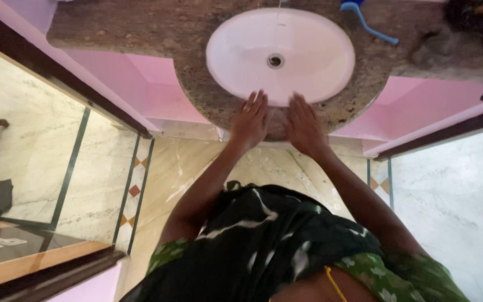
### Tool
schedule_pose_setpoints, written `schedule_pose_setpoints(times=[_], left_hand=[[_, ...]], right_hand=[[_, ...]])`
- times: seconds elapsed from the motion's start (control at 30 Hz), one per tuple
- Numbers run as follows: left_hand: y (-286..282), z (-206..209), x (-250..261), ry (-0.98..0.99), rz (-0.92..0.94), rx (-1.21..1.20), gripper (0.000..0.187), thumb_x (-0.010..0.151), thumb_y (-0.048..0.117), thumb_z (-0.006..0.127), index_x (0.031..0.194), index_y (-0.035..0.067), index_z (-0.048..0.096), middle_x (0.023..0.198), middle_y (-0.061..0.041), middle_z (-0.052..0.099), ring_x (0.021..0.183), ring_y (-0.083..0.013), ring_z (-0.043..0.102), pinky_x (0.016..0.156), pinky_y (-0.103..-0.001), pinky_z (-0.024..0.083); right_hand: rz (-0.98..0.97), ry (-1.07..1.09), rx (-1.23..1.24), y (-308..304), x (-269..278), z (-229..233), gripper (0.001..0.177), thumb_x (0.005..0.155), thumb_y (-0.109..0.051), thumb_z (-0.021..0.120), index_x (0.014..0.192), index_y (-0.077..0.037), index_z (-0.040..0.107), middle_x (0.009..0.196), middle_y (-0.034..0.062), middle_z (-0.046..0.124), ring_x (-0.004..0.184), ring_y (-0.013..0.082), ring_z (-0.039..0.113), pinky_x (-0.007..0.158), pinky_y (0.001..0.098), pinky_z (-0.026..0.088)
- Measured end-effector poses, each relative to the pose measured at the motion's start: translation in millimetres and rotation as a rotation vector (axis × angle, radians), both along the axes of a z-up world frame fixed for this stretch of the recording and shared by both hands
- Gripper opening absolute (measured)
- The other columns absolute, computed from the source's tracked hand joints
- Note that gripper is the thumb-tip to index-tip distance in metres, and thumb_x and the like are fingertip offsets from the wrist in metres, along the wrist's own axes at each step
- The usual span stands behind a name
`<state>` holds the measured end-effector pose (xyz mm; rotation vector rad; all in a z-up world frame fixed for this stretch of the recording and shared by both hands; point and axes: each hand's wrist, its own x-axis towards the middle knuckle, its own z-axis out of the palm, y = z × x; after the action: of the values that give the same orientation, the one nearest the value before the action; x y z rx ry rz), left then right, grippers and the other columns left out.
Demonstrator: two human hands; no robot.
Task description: The person scrubs a white bathroom sink with a blue brush under running water, then rinses the basin by hand. The person repeatedly scrubs the sink basin and countertop area, rinsing the brush and basin throughout the process.
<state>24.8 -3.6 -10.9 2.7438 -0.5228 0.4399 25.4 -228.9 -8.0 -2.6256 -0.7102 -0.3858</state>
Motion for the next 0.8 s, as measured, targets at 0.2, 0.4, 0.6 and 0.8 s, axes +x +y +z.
schedule_pose_setpoints(times=[0.2, 0.4, 0.6, 0.8], left_hand=[[103, 24, 61, 0.253, 0.298, 0.072, 0.073, 0.107, 0.049, 0.038, 0.163, 0.004, 0.027, 0.166, -0.02, 0.028, 0.149, -0.0404, 0.031, 0.122, -0.053, 0.021], [57, 33, 112, 0.27, 0.195, 0.32, 0.071, 0.111, 0.051, 0.028, 0.158, -0.002, 0.023, 0.167, -0.018, 0.022, 0.154, -0.0377, 0.02, 0.126, -0.052, 0.014], [-16, 11, 12, 0.01, -0.023, 0.131, 0.059, 0.109, 0.038, 0.036, 0.155, 0.002, 0.036, 0.163, -0.017, 0.038, 0.152, -0.0367, 0.034, 0.123, -0.053, 0.029], [107, 16, 26, 0.121, 0.253, 0.092, 0.06, 0.113, 0.037, 0.038, 0.161, 0.001, 0.033, 0.165, -0.021, 0.033, 0.151, -0.0406, 0.031, 0.126, -0.056, 0.023]], right_hand=[[-0.308, 0.045, -0.11, -151, 68, -15, 0.066, 0.111, -0.035, 0.043, 0.156, 0.012, 0.035, 0.163, 0.031, 0.036, 0.152, 0.0424, 0.037, 0.124, 0.0534, 0.028], [-0.389, 0.152, -0.255, -67, 101, -6, 0.069, 0.109, -0.036, 0.044, 0.157, 0.013, 0.033, 0.162, 0.0315, 0.036, 0.149, 0.043, 0.04, 0.123, 0.0536, 0.029], [-0.073, -0.062, -0.13, 16, 4, 5, 0.062, 0.106, -0.028, 0.043, 0.151, 0.013, 0.037, 0.158, 0.0342, 0.039, 0.146, 0.0466, 0.037, 0.118, 0.0548, 0.027], [-0.361, 0.245, -0.16, -109, 22, 21, 0.071, 0.106, -0.035, 0.042, 0.16, 0.008, 0.027, 0.166, 0.0306, 0.024, 0.156, 0.0437, 0.02, 0.128, 0.051, 0.015]])
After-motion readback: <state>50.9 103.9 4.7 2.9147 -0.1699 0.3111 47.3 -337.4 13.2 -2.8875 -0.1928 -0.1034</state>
